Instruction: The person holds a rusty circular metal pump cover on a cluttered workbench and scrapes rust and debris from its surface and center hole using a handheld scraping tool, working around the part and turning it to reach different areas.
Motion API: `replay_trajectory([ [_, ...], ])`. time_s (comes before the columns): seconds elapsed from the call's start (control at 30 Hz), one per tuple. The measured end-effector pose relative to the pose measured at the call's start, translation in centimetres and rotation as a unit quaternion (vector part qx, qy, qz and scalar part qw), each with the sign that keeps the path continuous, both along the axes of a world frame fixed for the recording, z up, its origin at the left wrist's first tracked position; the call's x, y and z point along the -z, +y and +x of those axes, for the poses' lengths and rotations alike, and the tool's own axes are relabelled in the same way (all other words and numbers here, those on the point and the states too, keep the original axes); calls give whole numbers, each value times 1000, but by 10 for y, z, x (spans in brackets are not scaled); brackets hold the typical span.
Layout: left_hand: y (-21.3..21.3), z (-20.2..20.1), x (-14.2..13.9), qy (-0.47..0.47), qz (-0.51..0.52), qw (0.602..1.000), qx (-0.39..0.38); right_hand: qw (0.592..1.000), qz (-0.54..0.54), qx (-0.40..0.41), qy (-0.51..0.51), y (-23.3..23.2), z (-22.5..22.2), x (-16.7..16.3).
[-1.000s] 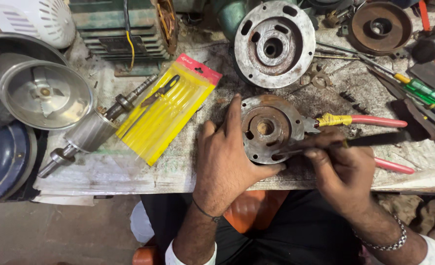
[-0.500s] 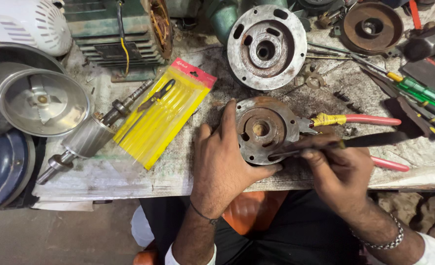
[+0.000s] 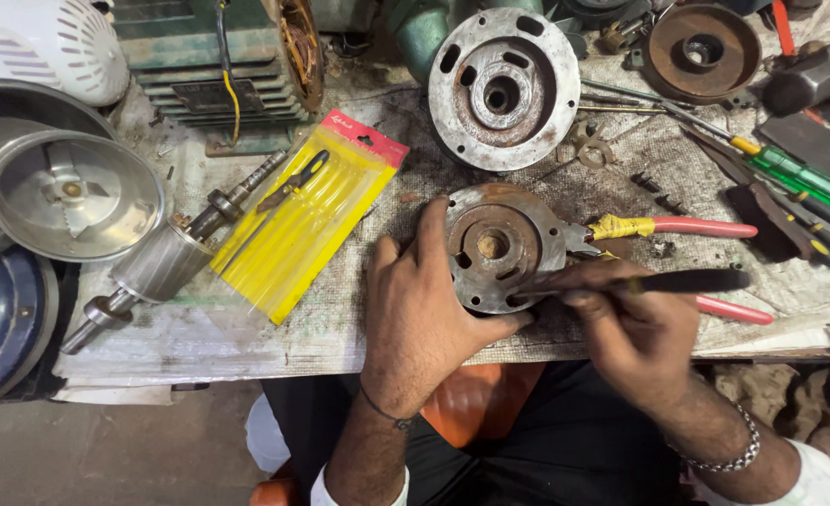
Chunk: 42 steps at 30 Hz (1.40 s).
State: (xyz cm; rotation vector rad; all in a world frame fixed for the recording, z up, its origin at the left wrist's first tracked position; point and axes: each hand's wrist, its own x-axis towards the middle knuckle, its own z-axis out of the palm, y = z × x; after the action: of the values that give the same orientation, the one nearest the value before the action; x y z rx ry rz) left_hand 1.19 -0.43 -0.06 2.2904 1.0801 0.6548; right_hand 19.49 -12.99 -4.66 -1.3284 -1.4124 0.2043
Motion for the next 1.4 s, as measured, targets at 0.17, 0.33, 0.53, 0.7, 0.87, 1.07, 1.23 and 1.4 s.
replay_trajectory([
  [0.17, 1, -2, 1, -16, 25, 1000, 1, 998, -57, 22, 10, 2, 0, -5],
  [0.33, 4, -3, 2, 19, 32, 999, -6, 997, 22, 32, 65, -1, 0, -28],
  [0.53, 5, -3, 3, 27, 40, 999, -4, 963, -65, 247, -81, -7, 72, -77],
  [0.7, 6, -4, 1, 31, 45, 998, -13, 892, -177, 318, -267, -13, 104, -70],
  [0.87, 6, -4, 1, 36, 37, 999, -8, 883, -215, 309, -280, -19, 145, -62],
  [1.07, 6, -4, 2, 33, 43, 998, -10, 843, -314, 292, -326, -31, 168, -46],
  [1.23, 5, -5, 3, 29, 50, 998, -14, 774, -347, 286, -445, -36, 164, -47],
  [1.4, 6, -5, 5, 21, 51, 998, -10, 801, -355, 305, -373, -36, 169, -47],
])
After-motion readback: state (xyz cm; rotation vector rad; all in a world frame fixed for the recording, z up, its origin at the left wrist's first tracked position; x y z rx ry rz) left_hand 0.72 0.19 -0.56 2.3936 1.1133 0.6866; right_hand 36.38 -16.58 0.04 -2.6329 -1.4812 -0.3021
